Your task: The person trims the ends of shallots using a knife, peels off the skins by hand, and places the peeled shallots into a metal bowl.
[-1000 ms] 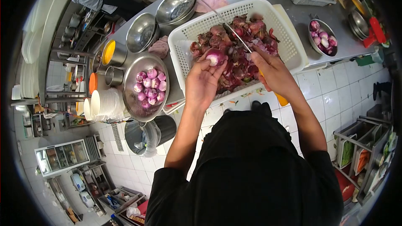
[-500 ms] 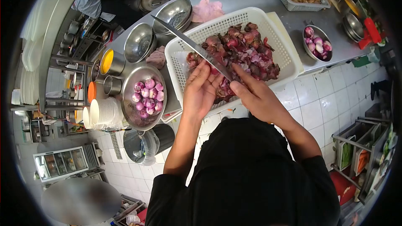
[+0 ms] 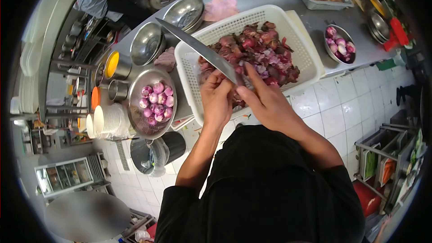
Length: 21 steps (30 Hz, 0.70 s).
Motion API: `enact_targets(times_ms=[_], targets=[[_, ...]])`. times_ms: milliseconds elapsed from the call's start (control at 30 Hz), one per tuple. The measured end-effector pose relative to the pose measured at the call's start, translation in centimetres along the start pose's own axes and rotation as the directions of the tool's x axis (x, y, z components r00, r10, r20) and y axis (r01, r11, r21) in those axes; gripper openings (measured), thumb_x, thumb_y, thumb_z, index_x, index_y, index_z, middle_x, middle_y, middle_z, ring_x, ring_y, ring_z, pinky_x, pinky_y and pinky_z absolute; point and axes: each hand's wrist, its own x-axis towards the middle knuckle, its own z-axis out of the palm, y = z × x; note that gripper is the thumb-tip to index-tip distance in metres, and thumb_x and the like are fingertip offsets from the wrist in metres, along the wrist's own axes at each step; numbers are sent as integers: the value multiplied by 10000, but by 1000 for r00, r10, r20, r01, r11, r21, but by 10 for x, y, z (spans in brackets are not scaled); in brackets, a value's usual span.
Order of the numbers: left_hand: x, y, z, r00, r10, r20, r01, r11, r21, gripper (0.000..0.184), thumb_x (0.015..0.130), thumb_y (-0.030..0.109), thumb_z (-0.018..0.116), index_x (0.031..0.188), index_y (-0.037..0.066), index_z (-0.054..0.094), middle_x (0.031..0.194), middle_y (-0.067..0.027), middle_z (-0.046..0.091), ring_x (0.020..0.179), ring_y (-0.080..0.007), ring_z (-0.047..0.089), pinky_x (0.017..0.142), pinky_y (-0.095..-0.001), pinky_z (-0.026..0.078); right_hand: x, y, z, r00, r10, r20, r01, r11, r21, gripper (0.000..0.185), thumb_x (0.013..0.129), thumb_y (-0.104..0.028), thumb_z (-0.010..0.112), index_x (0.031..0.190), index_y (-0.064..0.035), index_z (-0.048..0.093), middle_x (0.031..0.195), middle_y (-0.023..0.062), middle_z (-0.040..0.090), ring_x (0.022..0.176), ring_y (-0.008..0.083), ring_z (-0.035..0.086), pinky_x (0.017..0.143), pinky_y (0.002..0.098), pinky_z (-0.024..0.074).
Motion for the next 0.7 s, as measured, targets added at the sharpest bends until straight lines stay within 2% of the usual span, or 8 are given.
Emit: enact_targets(times_ms=[133,267,300,400,500,600,633,700], targets=[[0,3,8,999,30,-45,-29,1000,12,260,905,-63,548,1159,-48,601,1031,-86,662,877,-139,641,785,-263,523,4,2,6,992,-105,-68,96,987,-130,693,993,-430,477,1433,87,340,703,248,628,708,445,648,658,495,496],[0,2,1,997,68,-22,-67,997,21,302,905,-77,545,1204,-63,579,1019,-88,664,882,-141,642,790,-264,522,9,-10,0,994,97,43,-97,995,-3,695,981,-459,477,1431,58,360,758,244,657,746,432,662,676,487,507],[1,0,3,995,99,-16,-99,994,39,314,902,-81,546,1214,-65,574,1018,-88,664,881,-140,641,789,-264,522,10,-8,5,997,67,-38,-66,998,15,679,975,-451,487,1435,33,367,767,245,659,763,436,658,682,472,503],[-1,1,1,991,133,18,-134,990,50,360,890,-95,552,1248,-67,560,1036,-92,661,892,-143,641,804,-271,523,10,-10,4,994,109,-9,-108,990,87,687,963,-460,516,1424,32,384,742,233,647,740,409,666,719,458,504],[-2,6,-2,992,105,72,-102,994,-43,367,894,-83,557,1260,-66,550,1108,-117,652,974,-179,649,860,-309,537,13,0,8,997,64,-44,-53,973,226,665,977,-477,513,1405,24,424,646,155,610,565,279,626,588,399,505],[-1,13,-6,989,53,140,-30,987,-161,370,908,-62,554,1278,-62,536,1185,-142,632,1070,-221,638,922,-361,542,16,-12,-25,888,263,377,-446,692,567,634,999,-488,487,1401,1,453,574,50,529,438,126,495,432,301,425],[0,14,-3,986,51,156,-23,984,-178,369,914,-56,550,1282,-60,532,1206,-148,624,1097,-233,631,939,-378,539,14,-15,-22,900,287,329,-434,672,600,599,1019,-459,467,1430,-25,441,551,-3,469,388,57,404,363,232,325],[0,19,4,988,17,156,10,985,-172,383,911,-49,582,1290,-51,526,1198,-146,630,1073,-229,643,929,-367,547,13,-12,-19,932,239,274,-358,732,579,598,1016,-441,483,1445,-28,429,548,1,466,395,66,409,369,239,340]])
